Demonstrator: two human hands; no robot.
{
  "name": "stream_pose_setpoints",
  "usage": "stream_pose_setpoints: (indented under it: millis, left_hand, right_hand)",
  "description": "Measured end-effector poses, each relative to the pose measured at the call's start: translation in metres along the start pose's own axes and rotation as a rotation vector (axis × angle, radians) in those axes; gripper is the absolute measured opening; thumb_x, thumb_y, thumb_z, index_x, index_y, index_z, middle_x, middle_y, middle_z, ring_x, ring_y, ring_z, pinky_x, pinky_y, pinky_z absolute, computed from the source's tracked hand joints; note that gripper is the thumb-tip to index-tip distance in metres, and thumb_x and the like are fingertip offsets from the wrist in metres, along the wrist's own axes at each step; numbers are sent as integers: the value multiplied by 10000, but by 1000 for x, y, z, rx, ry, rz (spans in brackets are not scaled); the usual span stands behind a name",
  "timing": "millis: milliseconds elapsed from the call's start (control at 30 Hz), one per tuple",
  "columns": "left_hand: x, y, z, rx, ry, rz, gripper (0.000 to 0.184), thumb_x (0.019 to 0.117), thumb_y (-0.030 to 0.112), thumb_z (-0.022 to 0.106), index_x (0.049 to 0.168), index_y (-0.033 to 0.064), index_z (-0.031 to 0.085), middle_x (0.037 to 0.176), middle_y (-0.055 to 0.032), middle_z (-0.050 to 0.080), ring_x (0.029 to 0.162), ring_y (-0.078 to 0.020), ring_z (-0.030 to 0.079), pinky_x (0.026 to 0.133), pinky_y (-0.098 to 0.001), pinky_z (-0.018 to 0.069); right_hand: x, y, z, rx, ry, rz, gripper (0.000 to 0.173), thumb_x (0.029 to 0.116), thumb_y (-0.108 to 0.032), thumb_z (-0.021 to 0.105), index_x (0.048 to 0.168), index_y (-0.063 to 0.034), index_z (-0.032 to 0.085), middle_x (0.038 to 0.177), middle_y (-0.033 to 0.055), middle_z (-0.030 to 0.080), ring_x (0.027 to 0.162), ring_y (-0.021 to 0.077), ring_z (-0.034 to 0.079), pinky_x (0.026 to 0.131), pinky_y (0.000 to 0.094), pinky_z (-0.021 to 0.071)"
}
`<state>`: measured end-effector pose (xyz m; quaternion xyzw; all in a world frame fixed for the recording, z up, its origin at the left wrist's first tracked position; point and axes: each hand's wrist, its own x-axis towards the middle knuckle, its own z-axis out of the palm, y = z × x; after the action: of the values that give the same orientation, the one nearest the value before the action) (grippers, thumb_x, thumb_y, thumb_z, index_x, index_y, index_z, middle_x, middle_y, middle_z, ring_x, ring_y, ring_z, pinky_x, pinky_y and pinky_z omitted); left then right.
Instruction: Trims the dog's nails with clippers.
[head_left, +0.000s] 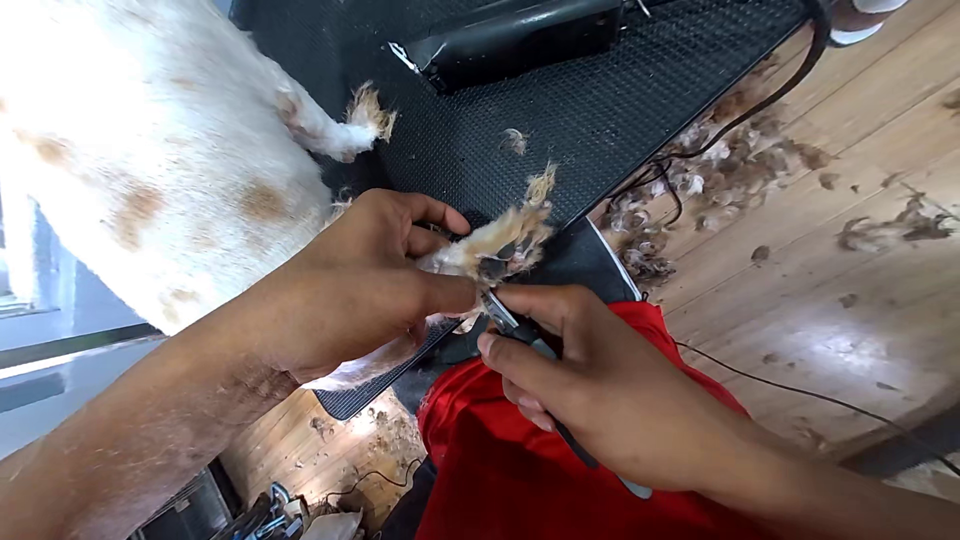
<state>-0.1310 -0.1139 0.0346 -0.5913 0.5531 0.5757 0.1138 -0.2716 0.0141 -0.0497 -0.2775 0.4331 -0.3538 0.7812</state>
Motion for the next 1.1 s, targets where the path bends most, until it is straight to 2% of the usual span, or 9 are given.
stream_pose_setpoints:
  millis: [167, 333, 500, 800, 1000, 1100]
  left_hand:
    - [2, -1, 2, 45, 19, 11, 512, 834, -21, 761, 1305, 62, 577, 939, -106, 761, 678, -198, 727, 459, -272, 567]
    - [-2, 2, 6, 70, 54, 9, 508, 806, -62, 774, 1270, 53, 603, 906, -90, 755, 625, -175, 695, 422, -249, 526]
    - [-1, -1, 1, 64, 29, 0, 525, 782, -16, 799, 1265, 69, 609, 910, -89, 762, 660, -196, 721, 467, -283, 573]
    - [0, 1, 4, 40, 48, -33, 554, 756, -42, 794, 1264, 71, 604, 870, -91, 751, 623, -182, 699, 440, -261, 542]
    - [3, 3, 5, 24, 54, -30, 541, 753, -57, 795, 1246, 61, 607, 874, -100, 755, 650, -183, 715, 480, -267, 570]
    - [4, 2, 4, 34, 40, -14, 552, 764, -51, 801, 1266, 64, 601, 881, -107, 752, 645, -193, 714, 463, -273, 566]
  right_hand:
    - [0, 2, 0, 35, 23, -10, 154, 984, -170, 554, 1046, -135, 691, 641, 29, 565, 483, 100, 542, 440, 214, 471]
    - [-1, 3, -2, 51, -8, -22, 137, 970, -175, 568, 1010, -130, 691, 674, 47, 606, 524, 123, 588, 466, 229, 500]
    - [0, 4, 0, 29, -20, -39, 126, 958, -188, 559, 959, -138, 675, 678, 38, 616, 544, 120, 607, 478, 234, 512]
    - [-1, 0, 0, 34, -17, -5, 119, 974, -169, 548, 984, -135, 662, 654, 40, 593, 493, 111, 575, 438, 220, 490]
    - [0, 0, 1, 25, 12, 8, 120, 984, -165, 554, 999, -138, 669, 637, 34, 572, 468, 105, 547, 426, 218, 478]
    - [1, 1, 2, -5, 50, 5, 116, 996, -165, 565, 995, -144, 679, 614, 24, 563, 454, 94, 533, 417, 214, 466]
